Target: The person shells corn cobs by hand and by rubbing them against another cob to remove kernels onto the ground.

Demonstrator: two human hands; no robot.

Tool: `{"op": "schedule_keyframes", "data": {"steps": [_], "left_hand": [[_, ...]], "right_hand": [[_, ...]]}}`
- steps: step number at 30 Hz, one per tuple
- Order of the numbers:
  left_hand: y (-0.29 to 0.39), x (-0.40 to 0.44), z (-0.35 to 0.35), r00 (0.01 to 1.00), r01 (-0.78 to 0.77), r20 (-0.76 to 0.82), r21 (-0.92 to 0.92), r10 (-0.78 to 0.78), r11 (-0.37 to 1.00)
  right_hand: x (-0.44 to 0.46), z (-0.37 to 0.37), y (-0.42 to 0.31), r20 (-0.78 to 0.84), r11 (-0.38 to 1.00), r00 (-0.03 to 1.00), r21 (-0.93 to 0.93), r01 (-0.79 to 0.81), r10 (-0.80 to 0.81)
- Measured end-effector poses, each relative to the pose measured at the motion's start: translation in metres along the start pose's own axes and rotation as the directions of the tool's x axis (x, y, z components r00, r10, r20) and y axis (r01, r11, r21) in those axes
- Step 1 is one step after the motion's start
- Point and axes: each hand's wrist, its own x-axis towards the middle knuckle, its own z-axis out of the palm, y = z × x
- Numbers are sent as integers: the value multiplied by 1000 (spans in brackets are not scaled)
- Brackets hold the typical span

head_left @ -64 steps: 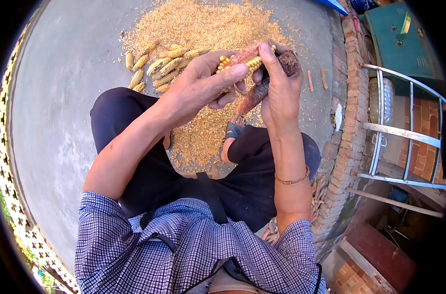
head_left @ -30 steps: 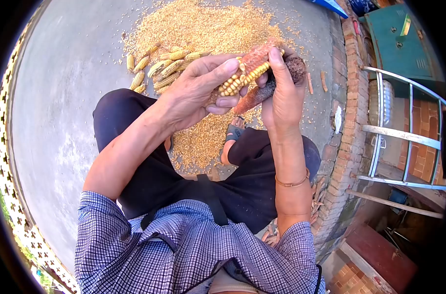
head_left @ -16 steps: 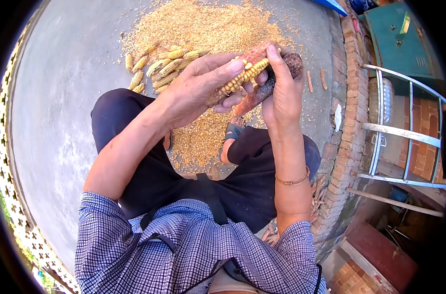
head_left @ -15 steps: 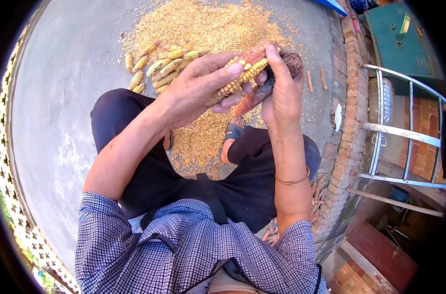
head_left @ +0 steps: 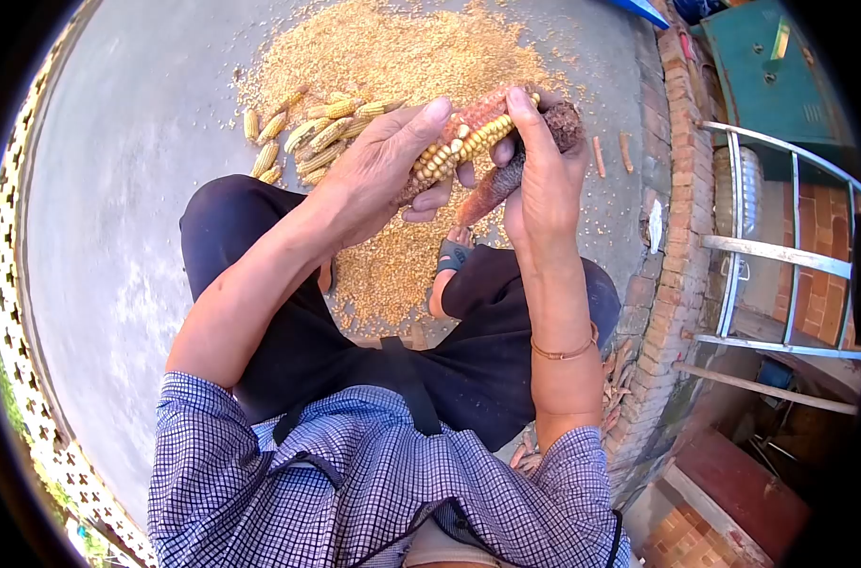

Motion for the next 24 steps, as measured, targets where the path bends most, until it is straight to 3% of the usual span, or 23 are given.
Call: {"op": "schedule_keyframes", "data": {"steps": [3,6,9,12,15,18,21,24], "left_hand": [[-1,-2,4,996,-93,6,144,93,985],[-12,0,-6,993,-120,30,196,116,973],[-9,-4,0,994,-78,-60,238,95,968],[-7,-3,-3,992,14,-129,195,11,981],[-9,-1,-6,997,-4,-76,144,15,990],[-1,-1,-3,1000,-26,-9,113,28,993],[6,-3,1,998,26,52,-80,-22,996],[8,-5,-1,991,10,135,-89,2,996]], "right_hand": [[1,-1,-2,6,996,999,77,-43,43],[1,0,3,-29,999,999,17,-30,30],[-2,5,6,-80,1000,997,-16,-21,20],[-6,13,2,-93,999,996,-40,1,-5],[-4,8,4,-91,998,994,-30,52,-55],[2,1,4,-54,999,998,35,33,-32],[5,-6,2,7,992,1000,120,-28,28],[5,-7,0,49,991,998,120,-52,46]]}}
